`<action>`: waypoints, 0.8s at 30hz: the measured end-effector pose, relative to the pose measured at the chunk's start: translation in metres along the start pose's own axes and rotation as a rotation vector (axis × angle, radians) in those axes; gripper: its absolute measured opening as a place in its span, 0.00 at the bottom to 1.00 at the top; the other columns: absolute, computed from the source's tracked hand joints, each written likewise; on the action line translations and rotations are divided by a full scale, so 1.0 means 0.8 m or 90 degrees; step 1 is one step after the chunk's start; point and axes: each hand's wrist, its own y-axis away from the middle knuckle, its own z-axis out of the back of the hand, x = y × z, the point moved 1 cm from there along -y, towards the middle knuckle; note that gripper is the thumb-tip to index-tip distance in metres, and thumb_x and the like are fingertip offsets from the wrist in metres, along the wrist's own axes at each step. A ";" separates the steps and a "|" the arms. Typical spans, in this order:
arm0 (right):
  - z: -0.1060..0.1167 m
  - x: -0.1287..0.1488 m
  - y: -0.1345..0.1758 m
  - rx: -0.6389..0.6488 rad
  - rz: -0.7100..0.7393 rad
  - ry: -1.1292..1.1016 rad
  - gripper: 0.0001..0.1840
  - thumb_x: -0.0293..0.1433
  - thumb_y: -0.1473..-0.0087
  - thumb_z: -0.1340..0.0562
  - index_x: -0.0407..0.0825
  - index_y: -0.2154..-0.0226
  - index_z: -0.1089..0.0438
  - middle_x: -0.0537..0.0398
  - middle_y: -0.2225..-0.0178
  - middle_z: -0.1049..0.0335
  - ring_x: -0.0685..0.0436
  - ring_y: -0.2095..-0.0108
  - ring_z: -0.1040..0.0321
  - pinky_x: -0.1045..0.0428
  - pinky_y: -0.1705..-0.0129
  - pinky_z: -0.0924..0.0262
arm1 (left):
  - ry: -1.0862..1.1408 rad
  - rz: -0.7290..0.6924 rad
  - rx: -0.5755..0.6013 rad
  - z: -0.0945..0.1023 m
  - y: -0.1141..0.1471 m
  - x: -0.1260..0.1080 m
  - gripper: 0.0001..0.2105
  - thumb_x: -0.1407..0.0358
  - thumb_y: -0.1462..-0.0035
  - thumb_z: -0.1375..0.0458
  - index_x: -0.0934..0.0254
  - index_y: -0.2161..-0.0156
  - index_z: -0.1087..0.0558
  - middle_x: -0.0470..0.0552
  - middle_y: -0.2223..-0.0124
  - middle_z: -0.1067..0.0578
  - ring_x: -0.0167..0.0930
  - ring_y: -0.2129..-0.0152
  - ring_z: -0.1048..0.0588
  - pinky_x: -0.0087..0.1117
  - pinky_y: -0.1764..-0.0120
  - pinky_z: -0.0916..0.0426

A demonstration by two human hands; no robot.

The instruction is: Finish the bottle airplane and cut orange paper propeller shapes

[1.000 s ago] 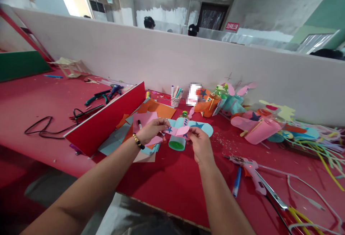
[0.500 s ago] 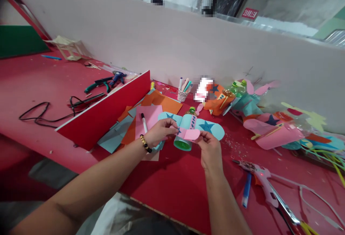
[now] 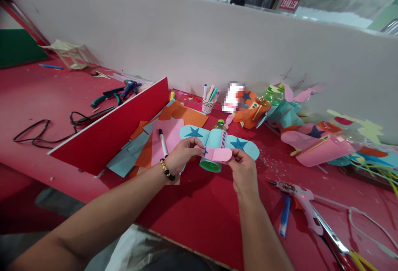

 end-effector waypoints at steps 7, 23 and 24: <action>0.002 0.000 -0.001 0.006 0.019 0.023 0.12 0.29 0.67 0.30 0.47 0.73 0.26 0.60 0.77 0.27 0.49 0.76 0.33 0.53 0.70 0.37 | -0.029 -0.016 0.003 0.000 -0.002 0.005 0.08 0.72 0.61 0.38 0.68 0.72 0.33 0.47 0.73 0.27 0.25 0.76 0.29 0.27 0.68 0.36; 0.002 0.001 0.002 0.027 0.090 0.135 0.07 0.29 0.62 0.34 0.47 0.73 0.25 0.62 0.78 0.31 0.50 0.75 0.37 0.54 0.70 0.39 | -0.057 -0.021 -0.002 0.000 -0.006 0.010 0.09 0.71 0.62 0.38 0.67 0.73 0.32 0.45 0.75 0.28 0.24 0.77 0.30 0.27 0.70 0.36; 0.002 0.002 0.002 0.030 0.090 0.140 0.07 0.30 0.62 0.35 0.47 0.73 0.25 0.62 0.78 0.31 0.49 0.75 0.37 0.54 0.70 0.39 | -0.054 -0.020 -0.001 0.000 -0.007 0.010 0.09 0.71 0.62 0.38 0.67 0.73 0.33 0.45 0.75 0.28 0.24 0.77 0.30 0.27 0.70 0.37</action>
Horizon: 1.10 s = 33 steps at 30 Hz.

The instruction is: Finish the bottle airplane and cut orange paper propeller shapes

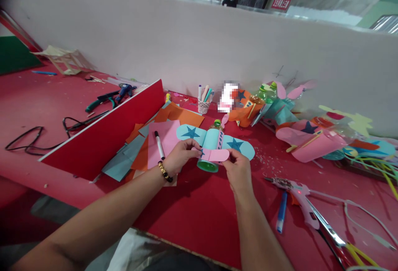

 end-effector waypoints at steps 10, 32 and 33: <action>0.002 0.001 0.001 0.025 0.054 0.139 0.10 0.30 0.58 0.37 0.46 0.69 0.25 0.59 0.75 0.29 0.48 0.73 0.36 0.53 0.69 0.40 | 0.016 0.010 0.002 0.000 -0.001 0.005 0.07 0.73 0.63 0.39 0.67 0.75 0.33 0.43 0.76 0.30 0.23 0.79 0.32 0.25 0.71 0.37; -0.002 0.011 0.014 0.032 0.357 0.557 0.11 0.23 0.52 0.43 0.45 0.78 0.28 0.51 0.72 0.33 0.44 0.68 0.37 0.50 0.65 0.42 | -0.365 -0.164 -0.034 -0.006 0.010 0.008 0.09 0.74 0.54 0.44 0.65 0.68 0.23 0.46 0.74 0.30 0.26 0.75 0.32 0.26 0.69 0.36; -0.003 0.013 0.016 0.029 0.376 0.575 0.11 0.22 0.52 0.43 0.45 0.77 0.27 0.49 0.69 0.33 0.43 0.66 0.37 0.50 0.63 0.41 | -0.398 -0.208 -0.046 -0.006 0.012 0.007 0.09 0.75 0.54 0.44 0.64 0.68 0.23 0.47 0.70 0.29 0.27 0.72 0.31 0.27 0.67 0.35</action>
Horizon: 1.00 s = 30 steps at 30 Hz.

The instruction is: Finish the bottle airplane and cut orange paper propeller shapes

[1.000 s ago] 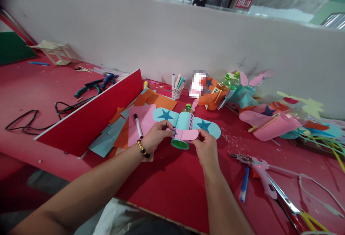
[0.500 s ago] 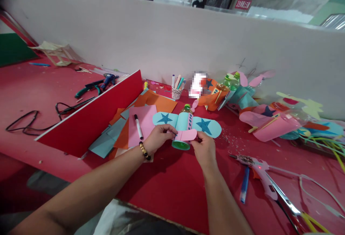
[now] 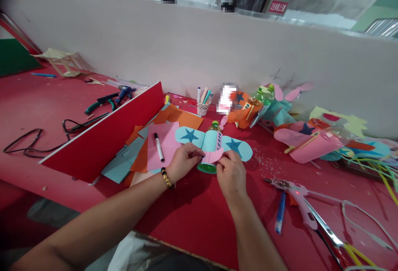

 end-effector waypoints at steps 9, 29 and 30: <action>0.013 0.022 0.000 0.034 0.048 0.135 0.12 0.21 0.49 0.43 0.48 0.75 0.25 0.48 0.67 0.31 0.38 0.58 0.43 0.45 0.56 0.43 | -0.293 -0.261 0.065 0.009 0.013 -0.025 0.11 0.74 0.42 0.51 0.64 0.62 0.26 0.52 0.65 0.27 0.33 0.64 0.33 0.33 0.59 0.37; 0.005 0.030 0.021 0.106 0.061 0.127 0.23 0.20 0.49 0.46 0.42 0.49 0.33 0.44 0.55 0.35 0.37 0.53 0.43 0.43 0.50 0.44 | -0.517 -0.316 0.149 0.002 0.020 -0.037 0.12 0.73 0.40 0.53 0.65 0.54 0.31 0.55 0.59 0.31 0.35 0.61 0.35 0.37 0.56 0.37; 0.005 0.031 0.022 0.111 0.060 0.142 0.24 0.20 0.49 0.46 0.42 0.48 0.35 0.44 0.55 0.34 0.37 0.53 0.43 0.43 0.51 0.44 | -0.520 -0.315 0.155 0.001 0.020 -0.038 0.11 0.73 0.41 0.53 0.66 0.56 0.30 0.55 0.60 0.31 0.35 0.61 0.35 0.37 0.56 0.37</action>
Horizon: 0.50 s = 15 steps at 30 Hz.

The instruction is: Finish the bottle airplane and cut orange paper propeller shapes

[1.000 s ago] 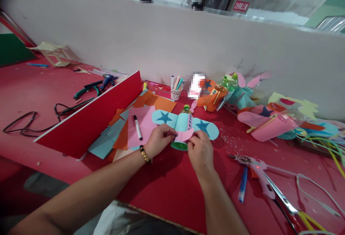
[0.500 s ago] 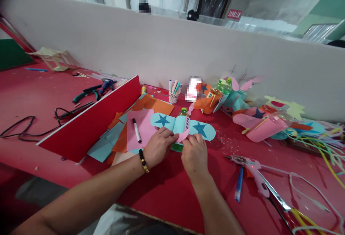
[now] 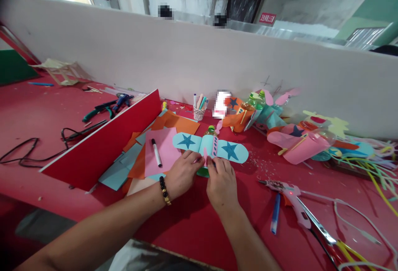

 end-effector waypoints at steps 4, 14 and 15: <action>0.002 0.004 0.000 0.019 -0.002 0.061 0.25 0.22 0.47 0.45 0.44 0.46 0.36 0.43 0.54 0.33 0.35 0.52 0.43 0.42 0.53 0.45 | 0.013 0.020 0.017 0.000 0.000 -0.003 0.10 0.74 0.42 0.52 0.65 0.62 0.29 0.55 0.62 0.32 0.36 0.61 0.36 0.39 0.56 0.37; 0.008 0.009 -0.002 0.048 0.026 0.148 0.22 0.22 0.44 0.47 0.41 0.46 0.36 0.43 0.52 0.31 0.33 0.53 0.43 0.40 0.56 0.46 | -0.020 0.010 0.004 -0.001 0.001 -0.006 0.09 0.72 0.41 0.52 0.66 0.63 0.29 0.55 0.62 0.32 0.35 0.63 0.36 0.37 0.57 0.37; 0.008 0.009 -0.002 0.044 0.030 0.152 0.22 0.22 0.44 0.47 0.42 0.47 0.36 0.43 0.51 0.32 0.33 0.53 0.43 0.40 0.56 0.46 | -0.019 0.011 0.001 -0.001 0.001 -0.006 0.09 0.72 0.41 0.52 0.66 0.63 0.29 0.55 0.61 0.32 0.35 0.62 0.36 0.37 0.56 0.37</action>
